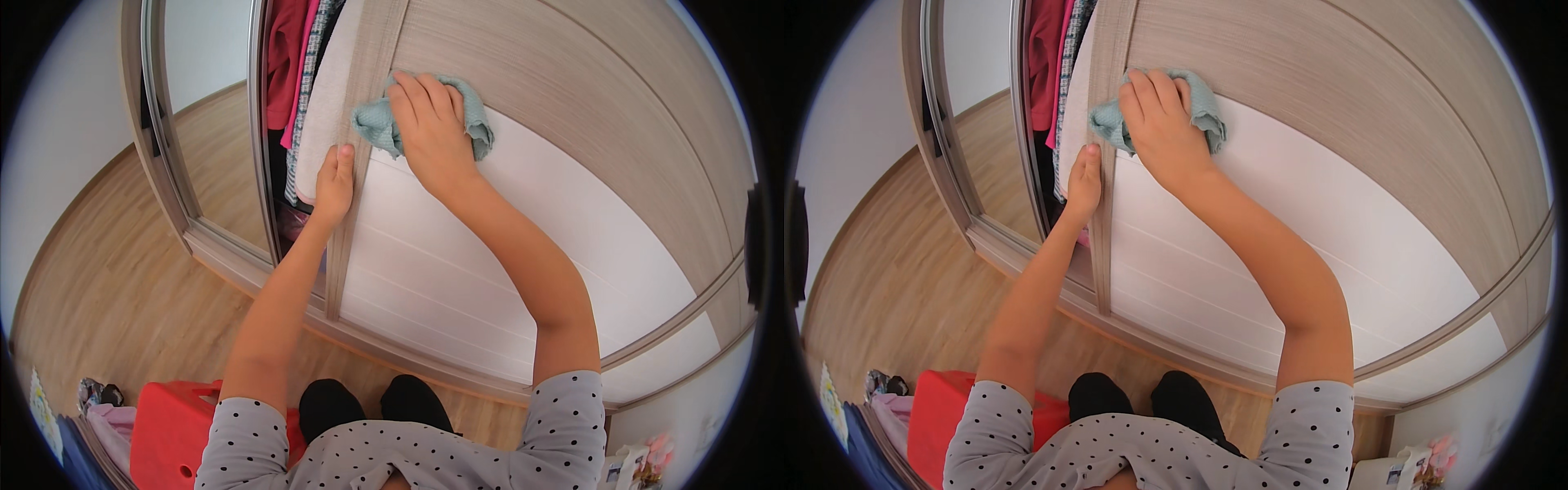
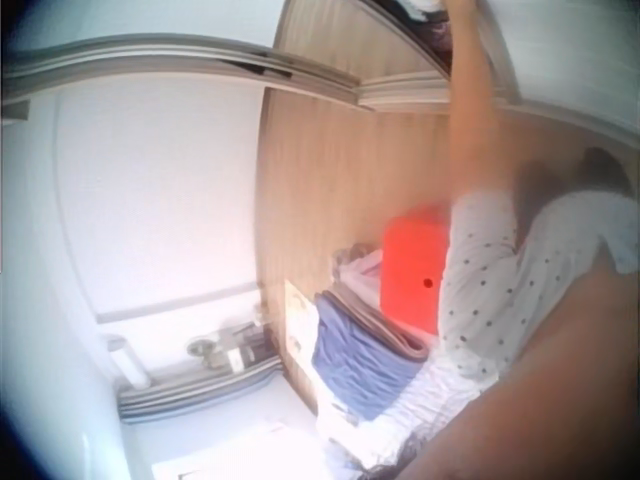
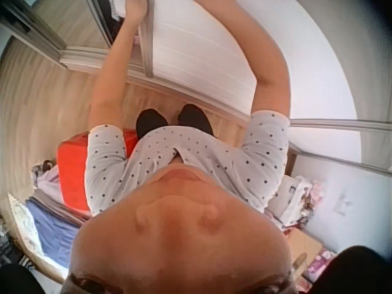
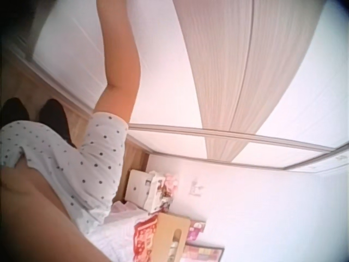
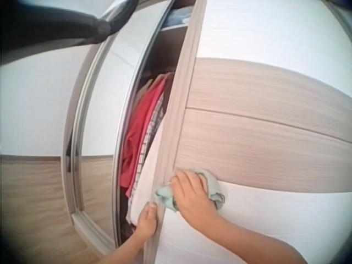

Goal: The person sits on a red stool and wipes the exterior surface of a white wardrobe door using a light blue cloth. They systematically clean the upper, middle, and lower sections of the door, occasionally folding the cloth to use a clean side.

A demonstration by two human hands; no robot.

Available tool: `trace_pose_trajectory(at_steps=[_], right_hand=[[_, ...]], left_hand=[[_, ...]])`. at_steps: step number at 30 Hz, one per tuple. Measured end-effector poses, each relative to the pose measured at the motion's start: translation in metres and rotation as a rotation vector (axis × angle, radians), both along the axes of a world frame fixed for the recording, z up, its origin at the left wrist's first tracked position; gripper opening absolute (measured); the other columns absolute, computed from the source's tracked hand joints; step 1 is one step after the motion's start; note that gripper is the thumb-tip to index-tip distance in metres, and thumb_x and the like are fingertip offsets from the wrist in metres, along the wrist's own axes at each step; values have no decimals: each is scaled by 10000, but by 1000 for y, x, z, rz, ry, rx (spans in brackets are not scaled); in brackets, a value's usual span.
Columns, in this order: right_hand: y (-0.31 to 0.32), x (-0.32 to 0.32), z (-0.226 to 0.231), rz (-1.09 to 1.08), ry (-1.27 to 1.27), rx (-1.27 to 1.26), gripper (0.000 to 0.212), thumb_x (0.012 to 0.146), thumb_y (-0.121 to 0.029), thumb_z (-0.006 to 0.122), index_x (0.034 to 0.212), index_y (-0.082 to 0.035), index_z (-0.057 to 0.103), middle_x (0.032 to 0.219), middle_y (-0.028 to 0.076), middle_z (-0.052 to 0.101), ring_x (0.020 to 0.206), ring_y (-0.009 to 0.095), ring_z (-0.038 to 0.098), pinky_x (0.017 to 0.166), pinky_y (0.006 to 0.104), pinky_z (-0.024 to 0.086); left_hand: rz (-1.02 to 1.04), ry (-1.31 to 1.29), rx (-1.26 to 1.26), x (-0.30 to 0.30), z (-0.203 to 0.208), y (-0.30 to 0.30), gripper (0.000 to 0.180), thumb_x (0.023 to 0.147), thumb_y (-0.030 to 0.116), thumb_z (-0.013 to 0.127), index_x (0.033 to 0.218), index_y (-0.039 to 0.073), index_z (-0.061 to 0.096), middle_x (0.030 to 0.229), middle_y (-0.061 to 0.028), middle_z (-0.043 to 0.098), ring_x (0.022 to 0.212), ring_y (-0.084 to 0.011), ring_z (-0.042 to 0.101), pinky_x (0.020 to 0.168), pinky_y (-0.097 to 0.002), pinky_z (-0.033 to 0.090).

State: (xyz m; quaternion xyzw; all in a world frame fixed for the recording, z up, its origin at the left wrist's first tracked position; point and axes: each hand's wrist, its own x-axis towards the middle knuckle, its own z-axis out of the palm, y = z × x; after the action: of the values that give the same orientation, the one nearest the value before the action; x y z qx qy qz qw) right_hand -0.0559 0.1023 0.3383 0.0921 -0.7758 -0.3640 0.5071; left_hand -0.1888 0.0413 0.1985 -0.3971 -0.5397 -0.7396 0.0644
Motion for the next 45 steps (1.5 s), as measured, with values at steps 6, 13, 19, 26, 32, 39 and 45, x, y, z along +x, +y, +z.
trace_pose_trajectory(at_steps=[6, 13, 19, 26, 32, 39, 45], right_hand=[[-4, -6, 0, -27, -12, 0, 365, 659, 13, 541, 1018, 20, 477, 1086, 136, 461, 1015, 274, 410, 841, 380, 357], [-10, -14, -3, -48, 58, -59, 373, 681, 13, 531, 1052, 2, 495, 1094, 100, 499, 991, 247, 458, 846, 360, 359], [-9, 10, 11, -53, -51, -139, 360, 720, -8, 527, 1079, -7, 500, 1068, 90, 533, 997, 229, 479, 851, 358, 362], [9, 26, 5, 95, 13, -99, 335, 729, -21, 518, 1063, 3, 513, 1035, 122, 548, 1003, 258, 482, 850, 404, 370], [3, 13, 8, 2, -11, -76, 304, 719, -26, 514, 1019, 25, 514, 1005, 135, 550, 956, 275, 504, 841, 408, 378], [48, 167, 6, -146, 89, -124, 298, 712, -5, 525, 1010, -14, 536, 1010, 100, 567, 940, 268, 514, 826, 394, 392], [88, 292, -5, -317, 323, -115, 308, 685, -42, 577, 992, -16, 556, 974, 99, 584, 920, 279, 521, 809, 389, 404]], left_hand=[[21, 10, -13, 1, 0, 1, 480, 925, 446, 348, 817, -10, 450, 681, -149, 475, 671, -233, 451, 673, -341, 396], [15, -13, -55, 2, 1, -2, 489, 920, 455, 360, 889, -17, 485, 724, -169, 494, 700, -243, 462, 700, -335, 400], [-40, -40, -61, 0, 1, -5, 486, 918, 453, 371, 903, -18, 491, 722, -153, 484, 703, -222, 433, 706, -317, 394], [17, -17, -44, 0, 0, 0, 449, 928, 417, 370, 904, -13, 499, 739, -143, 495, 729, -189, 450, 705, -302, 392], [-10, -27, -52, 4, 4, -1, 427, 938, 388, 363, 814, -1, 488, 685, -23, 425, 682, -130, 386, 653, -273, 361], [25, -32, -44, -1, 1, -1, 444, 945, 391, 339, 853, -11, 503, 750, -31, 468, 736, -127, 402, 711, -255, 359], [72, -218, -353, -34, -17, 7, 477, 957, 329, 298, 952, -79, 544, 849, -86, 547, 786, -172, 465, 765, -295, 390]])
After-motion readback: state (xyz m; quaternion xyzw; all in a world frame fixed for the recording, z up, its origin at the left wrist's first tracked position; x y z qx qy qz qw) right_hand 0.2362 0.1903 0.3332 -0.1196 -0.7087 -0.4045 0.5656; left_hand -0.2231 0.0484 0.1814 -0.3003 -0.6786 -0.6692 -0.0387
